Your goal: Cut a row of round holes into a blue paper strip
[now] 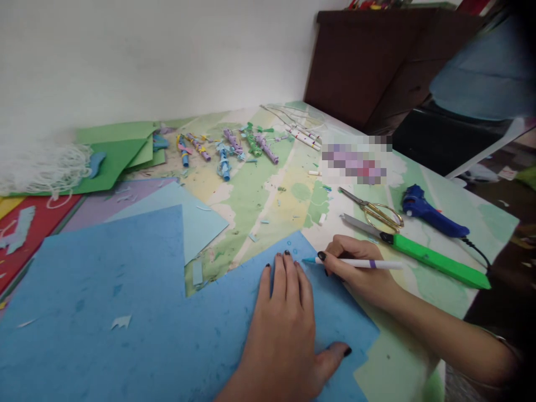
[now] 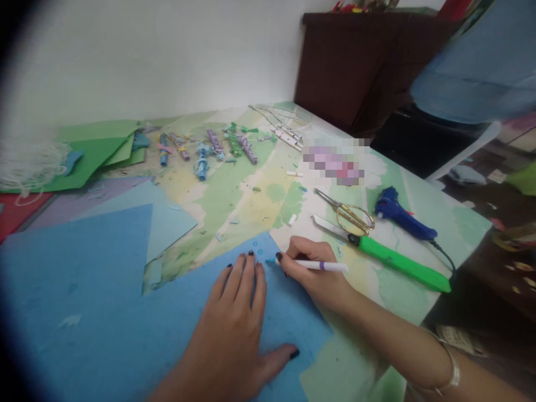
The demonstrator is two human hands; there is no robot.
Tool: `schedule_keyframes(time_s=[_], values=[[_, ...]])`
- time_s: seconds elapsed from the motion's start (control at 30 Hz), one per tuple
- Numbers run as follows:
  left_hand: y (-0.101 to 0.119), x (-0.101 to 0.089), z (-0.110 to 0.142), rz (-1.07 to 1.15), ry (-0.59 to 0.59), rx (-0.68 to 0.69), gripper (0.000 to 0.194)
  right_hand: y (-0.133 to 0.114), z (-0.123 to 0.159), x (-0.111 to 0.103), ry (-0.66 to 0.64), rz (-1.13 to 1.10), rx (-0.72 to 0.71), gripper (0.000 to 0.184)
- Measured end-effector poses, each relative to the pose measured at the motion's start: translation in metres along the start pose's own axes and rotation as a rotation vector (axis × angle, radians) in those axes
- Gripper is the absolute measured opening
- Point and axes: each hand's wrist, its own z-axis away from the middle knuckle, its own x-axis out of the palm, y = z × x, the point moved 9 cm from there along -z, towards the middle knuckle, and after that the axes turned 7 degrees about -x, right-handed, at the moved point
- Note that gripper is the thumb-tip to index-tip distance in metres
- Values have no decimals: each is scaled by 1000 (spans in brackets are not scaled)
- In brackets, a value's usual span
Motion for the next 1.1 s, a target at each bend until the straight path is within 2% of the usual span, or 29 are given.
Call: schedule_keyframes(time_s=[0.17,0.8,1.1], values=[[1,-2,1,-9,39,11,94,1,0,1,-23,17,-9,27],[1,-1,0,6,26,14,93,-1,-1,2,-11,17,-52,25],[-1,-1,-1,5,23,11,92,-1,-2,5,-51,48,-34,26]])
